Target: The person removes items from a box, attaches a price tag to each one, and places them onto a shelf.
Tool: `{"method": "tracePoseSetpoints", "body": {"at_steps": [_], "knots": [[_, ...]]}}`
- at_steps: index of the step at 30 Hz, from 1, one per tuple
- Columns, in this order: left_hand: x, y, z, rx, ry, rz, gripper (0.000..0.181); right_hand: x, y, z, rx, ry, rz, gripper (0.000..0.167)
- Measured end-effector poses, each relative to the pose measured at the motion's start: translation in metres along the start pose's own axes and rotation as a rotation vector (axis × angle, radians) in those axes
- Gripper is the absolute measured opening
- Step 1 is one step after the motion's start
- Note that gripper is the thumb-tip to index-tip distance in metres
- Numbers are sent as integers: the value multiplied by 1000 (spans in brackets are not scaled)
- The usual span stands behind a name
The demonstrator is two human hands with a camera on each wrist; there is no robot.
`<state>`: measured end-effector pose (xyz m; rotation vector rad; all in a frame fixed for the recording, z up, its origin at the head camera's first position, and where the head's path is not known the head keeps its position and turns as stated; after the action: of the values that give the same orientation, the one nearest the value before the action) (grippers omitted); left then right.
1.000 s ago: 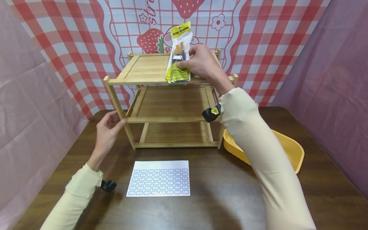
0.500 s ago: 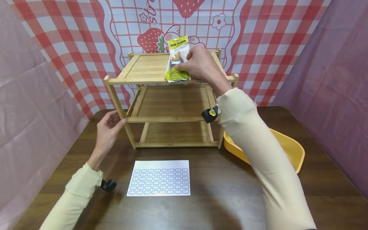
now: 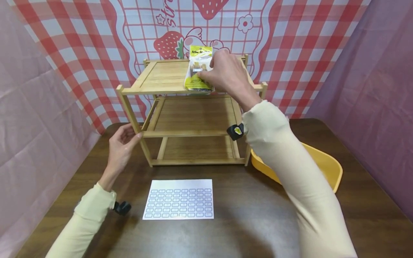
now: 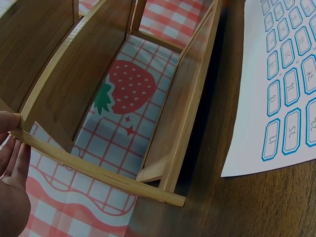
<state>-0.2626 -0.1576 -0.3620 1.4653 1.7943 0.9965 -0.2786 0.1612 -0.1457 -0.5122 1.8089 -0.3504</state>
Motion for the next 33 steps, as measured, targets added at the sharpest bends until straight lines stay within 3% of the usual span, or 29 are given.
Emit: {"method": "tracePoseSetpoints", "body": {"at_steps": [7,15,33], "knots": [[0,0,1,-2,6,1,34,-1,5,8,-32,34,-35,58],[2,-1,0,6,12,12,36,-6,15,25,-59,143,-99,45],[0,3,0,-20,9,-5,37,-5,52,90,-273,419,-318,23]]}}
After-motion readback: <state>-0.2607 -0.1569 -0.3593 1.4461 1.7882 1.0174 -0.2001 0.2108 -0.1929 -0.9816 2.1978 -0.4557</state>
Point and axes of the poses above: each hand's wrist, its own z-axis away from the middle knuckle, its own x-axis out of the palm, y = z × x, the point moved 2 cm from there along -z, towards the middle knuckle, and after that the axes turned 5 degrees about y, right-handed, at the moved point
